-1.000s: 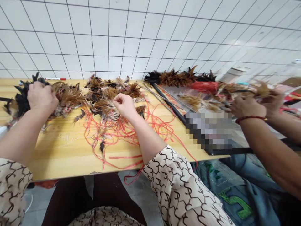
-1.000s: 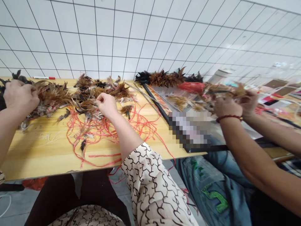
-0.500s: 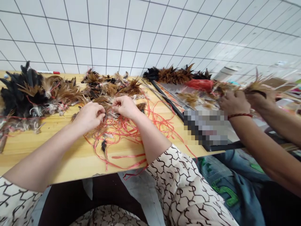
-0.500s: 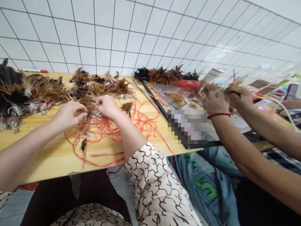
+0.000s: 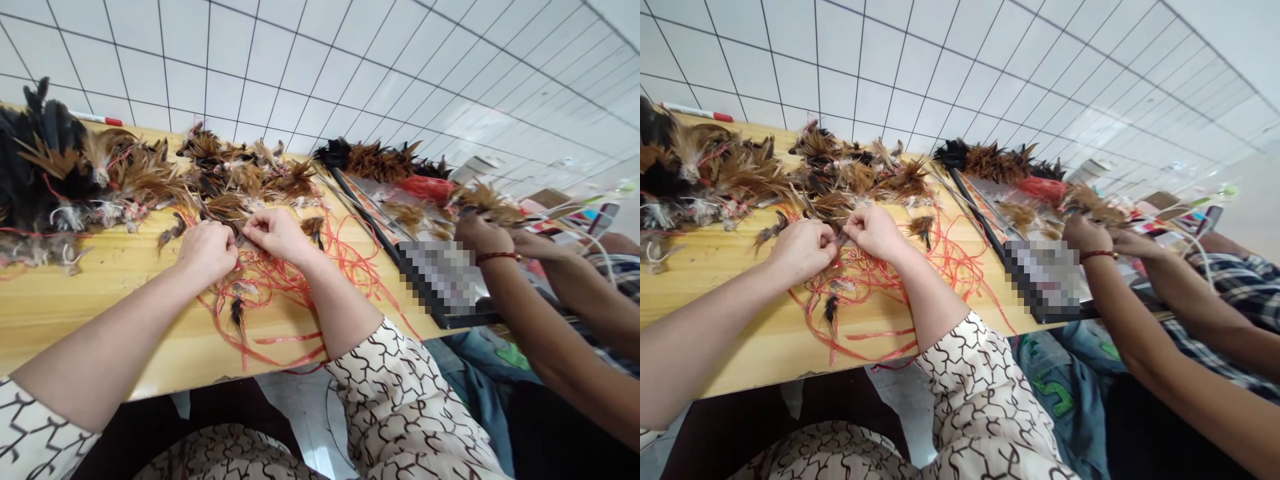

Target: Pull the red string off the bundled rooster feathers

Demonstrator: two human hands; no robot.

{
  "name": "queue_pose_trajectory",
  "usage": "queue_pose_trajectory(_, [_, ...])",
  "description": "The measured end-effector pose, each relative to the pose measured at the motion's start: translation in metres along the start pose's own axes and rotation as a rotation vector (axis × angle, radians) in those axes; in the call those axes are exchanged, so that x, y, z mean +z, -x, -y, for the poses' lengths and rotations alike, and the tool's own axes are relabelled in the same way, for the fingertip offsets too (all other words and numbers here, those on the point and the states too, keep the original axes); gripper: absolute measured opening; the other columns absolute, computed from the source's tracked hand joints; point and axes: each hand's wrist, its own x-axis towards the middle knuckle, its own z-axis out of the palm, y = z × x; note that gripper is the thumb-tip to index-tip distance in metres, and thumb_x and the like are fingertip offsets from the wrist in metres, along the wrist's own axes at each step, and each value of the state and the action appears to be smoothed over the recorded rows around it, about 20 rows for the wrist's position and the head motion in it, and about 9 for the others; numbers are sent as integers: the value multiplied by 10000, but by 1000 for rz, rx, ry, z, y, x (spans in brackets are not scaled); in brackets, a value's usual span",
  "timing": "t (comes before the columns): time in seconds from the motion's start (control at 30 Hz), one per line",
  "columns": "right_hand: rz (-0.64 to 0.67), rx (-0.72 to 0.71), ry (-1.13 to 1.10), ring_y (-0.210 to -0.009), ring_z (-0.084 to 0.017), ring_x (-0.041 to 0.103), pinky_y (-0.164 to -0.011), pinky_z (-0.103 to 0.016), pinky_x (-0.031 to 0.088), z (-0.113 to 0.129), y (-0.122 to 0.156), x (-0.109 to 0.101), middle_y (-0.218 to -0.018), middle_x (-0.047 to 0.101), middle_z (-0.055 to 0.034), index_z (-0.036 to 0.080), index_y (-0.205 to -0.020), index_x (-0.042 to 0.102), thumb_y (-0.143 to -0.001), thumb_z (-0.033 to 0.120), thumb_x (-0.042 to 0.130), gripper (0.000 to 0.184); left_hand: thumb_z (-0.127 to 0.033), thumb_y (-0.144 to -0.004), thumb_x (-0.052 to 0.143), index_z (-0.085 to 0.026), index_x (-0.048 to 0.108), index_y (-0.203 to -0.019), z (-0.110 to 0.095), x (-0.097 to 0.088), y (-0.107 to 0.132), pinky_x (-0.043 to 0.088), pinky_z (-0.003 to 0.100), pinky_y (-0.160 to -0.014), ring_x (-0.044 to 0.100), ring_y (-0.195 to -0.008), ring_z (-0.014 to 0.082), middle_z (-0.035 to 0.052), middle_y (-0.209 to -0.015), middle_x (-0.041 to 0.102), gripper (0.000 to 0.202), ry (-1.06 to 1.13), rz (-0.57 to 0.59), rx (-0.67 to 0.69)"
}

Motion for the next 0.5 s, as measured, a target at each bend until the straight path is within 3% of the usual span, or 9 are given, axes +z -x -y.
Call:
queue_pose_trajectory(0.13, [-24, 20, -55, -485, -61, 355, -518, -225, 278, 1, 2, -2, -473, 434, 58, 146, -550, 526, -703, 176, 564, 161, -193, -649, 588, -201, 583, -527, 11, -10, -3, 373, 276, -573, 516, -540, 150, -12, -530, 583, 122, 457, -16, -195])
queue_pose_trajectory(0.27, [1, 61, -239, -453, -53, 336, -479, -215, 268, 6, 5, -2, -449, 416, 70, 149, -587, 542, -702, 226, 591, 147, -190, -577, 672, -176, 593, -499, 18, -15, -8, 354, 240, -526, 443, -453, 92, -40, -477, 563, 112, 925, -32, -311])
queue_pose_trajectory(0.37, [52, 122, -477, -435, -55, 371, -450, -205, 277, 10, 7, 0, -475, 476, 63, 152, -674, 558, -692, 331, 648, 201, -181, -524, 726, -166, 580, -479, 15, -17, -8, 364, 227, -525, 457, -453, 82, -41, -462, 566, 154, 1090, -14, -346])
queue_pose_trajectory(0.5, [103, 145, -728, -440, -53, 426, -437, -194, 293, 12, 8, 6, -568, 608, 20, 160, -731, 543, -589, 466, 762, 402, -209, -466, 788, -159, 579, -475, 9, -18, -4, 374, 218, -539, 483, -471, 79, -33, -467, 585, 215, 1149, 57, -303])
